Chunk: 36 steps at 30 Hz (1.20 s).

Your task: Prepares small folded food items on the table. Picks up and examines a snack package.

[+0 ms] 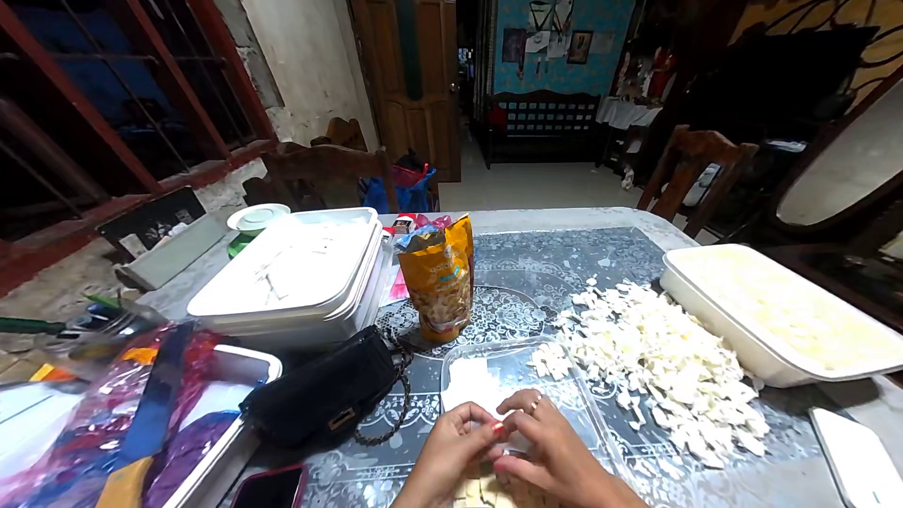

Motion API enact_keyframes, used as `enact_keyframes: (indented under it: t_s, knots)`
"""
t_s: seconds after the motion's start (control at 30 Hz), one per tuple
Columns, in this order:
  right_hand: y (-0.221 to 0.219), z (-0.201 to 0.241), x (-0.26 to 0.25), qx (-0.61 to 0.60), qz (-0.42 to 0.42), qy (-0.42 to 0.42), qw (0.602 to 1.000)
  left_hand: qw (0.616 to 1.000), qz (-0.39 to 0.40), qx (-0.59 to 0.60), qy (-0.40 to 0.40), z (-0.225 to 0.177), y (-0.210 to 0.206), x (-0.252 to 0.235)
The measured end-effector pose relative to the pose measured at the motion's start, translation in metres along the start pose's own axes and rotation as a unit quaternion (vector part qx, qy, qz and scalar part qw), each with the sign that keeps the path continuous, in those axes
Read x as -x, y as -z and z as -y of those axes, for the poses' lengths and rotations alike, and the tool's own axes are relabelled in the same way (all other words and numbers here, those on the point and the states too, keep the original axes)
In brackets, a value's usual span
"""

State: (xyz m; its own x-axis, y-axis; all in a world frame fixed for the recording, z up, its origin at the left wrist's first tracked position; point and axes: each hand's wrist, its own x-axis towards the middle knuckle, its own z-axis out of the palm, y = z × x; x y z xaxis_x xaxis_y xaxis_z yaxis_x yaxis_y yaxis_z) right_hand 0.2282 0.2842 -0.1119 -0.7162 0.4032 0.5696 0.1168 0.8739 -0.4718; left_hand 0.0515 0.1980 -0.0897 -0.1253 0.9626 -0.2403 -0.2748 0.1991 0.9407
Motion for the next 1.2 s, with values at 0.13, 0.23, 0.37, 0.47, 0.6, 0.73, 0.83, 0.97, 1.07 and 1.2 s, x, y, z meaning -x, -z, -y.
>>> enact_keyframes:
  t_s: [0.13,0.23,0.37,0.47,0.6,0.73,0.83,0.97,1.07,1.2]
  knots:
    - [0.005,0.0,-0.001,-0.043,-0.048,-0.048,0.997,0.998,-0.011,0.059,0.037,-0.009,0.0,0.002]
    - [0.01,0.006,-0.002,-0.168,-0.046,-0.19,0.966,0.997,0.008,-0.054,-0.048,-0.005,-0.003,0.005]
    - [0.019,0.008,-0.007,-0.199,0.012,-0.268,0.942,0.966,-0.044,-0.195,-0.163,0.008,-0.002,0.003]
    - [0.024,0.006,-0.009,-0.149,0.028,-0.306,0.94,0.98,-0.023,-0.155,-0.122,0.0,0.001,0.003]
    - [0.017,0.016,-0.006,-0.073,0.064,-0.194,0.976,0.994,-0.039,-0.049,-0.089,-0.005,-0.002,0.003]
    - [0.01,0.017,-0.003,-0.169,0.027,-0.127,0.977,0.991,-0.063,-0.018,-0.114,0.006,-0.005,0.0]
    - [0.014,0.008,-0.004,-0.165,-0.038,-0.186,0.968,0.99,0.002,-0.045,-0.133,0.006,-0.007,0.003]
    - [0.012,0.01,-0.003,-0.052,0.028,-0.107,0.992,0.987,-0.043,-0.047,-0.147,0.002,-0.001,0.0]
    - [-0.007,0.008,0.001,0.111,-0.02,0.063,0.992,0.968,-0.058,-0.181,-0.166,0.006,0.001,-0.001]
    - [0.006,-0.002,-0.004,0.302,-0.139,0.07,0.941,0.808,-0.038,-0.517,-0.28,0.016,0.005,0.0]
